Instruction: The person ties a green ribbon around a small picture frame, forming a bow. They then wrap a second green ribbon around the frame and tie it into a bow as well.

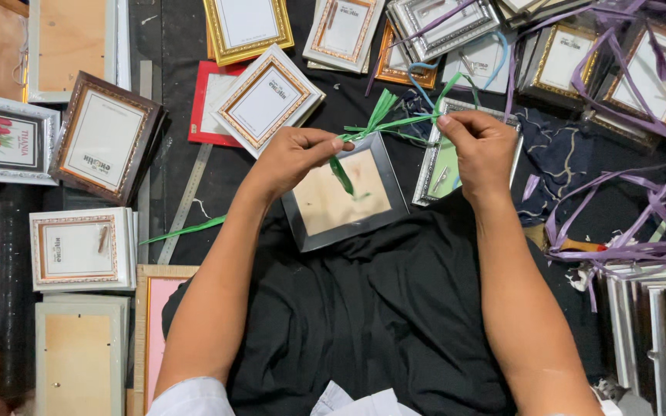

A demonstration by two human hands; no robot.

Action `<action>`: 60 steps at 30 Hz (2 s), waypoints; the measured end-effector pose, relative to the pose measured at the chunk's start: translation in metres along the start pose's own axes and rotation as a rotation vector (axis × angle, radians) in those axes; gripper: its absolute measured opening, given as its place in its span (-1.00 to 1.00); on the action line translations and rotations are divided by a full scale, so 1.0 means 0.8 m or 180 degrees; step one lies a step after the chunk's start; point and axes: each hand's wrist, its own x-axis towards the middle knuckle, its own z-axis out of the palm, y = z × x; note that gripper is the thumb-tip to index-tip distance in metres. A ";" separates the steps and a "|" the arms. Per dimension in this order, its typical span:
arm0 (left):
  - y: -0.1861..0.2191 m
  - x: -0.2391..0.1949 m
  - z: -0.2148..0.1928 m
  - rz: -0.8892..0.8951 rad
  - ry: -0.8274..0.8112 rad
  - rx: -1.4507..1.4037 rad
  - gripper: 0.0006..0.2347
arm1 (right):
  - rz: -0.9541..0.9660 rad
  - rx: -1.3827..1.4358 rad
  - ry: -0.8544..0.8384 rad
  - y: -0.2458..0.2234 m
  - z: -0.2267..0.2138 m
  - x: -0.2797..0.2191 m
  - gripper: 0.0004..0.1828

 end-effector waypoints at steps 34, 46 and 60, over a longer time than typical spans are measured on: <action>-0.037 0.007 0.058 0.0440 0.0744 -0.0863 -0.85 | -0.0556 0.0792 -0.1201 -0.019 0.053 -0.049 -0.88; -0.005 -0.020 0.066 0.0659 0.0381 -0.0300 -0.62 | 0.0208 0.1236 -0.1175 -0.022 0.057 -0.056 -0.86; -0.042 -0.009 0.075 0.0920 0.0779 -0.0159 -0.93 | 0.1313 0.2005 -0.1404 -0.027 0.061 -0.062 -0.85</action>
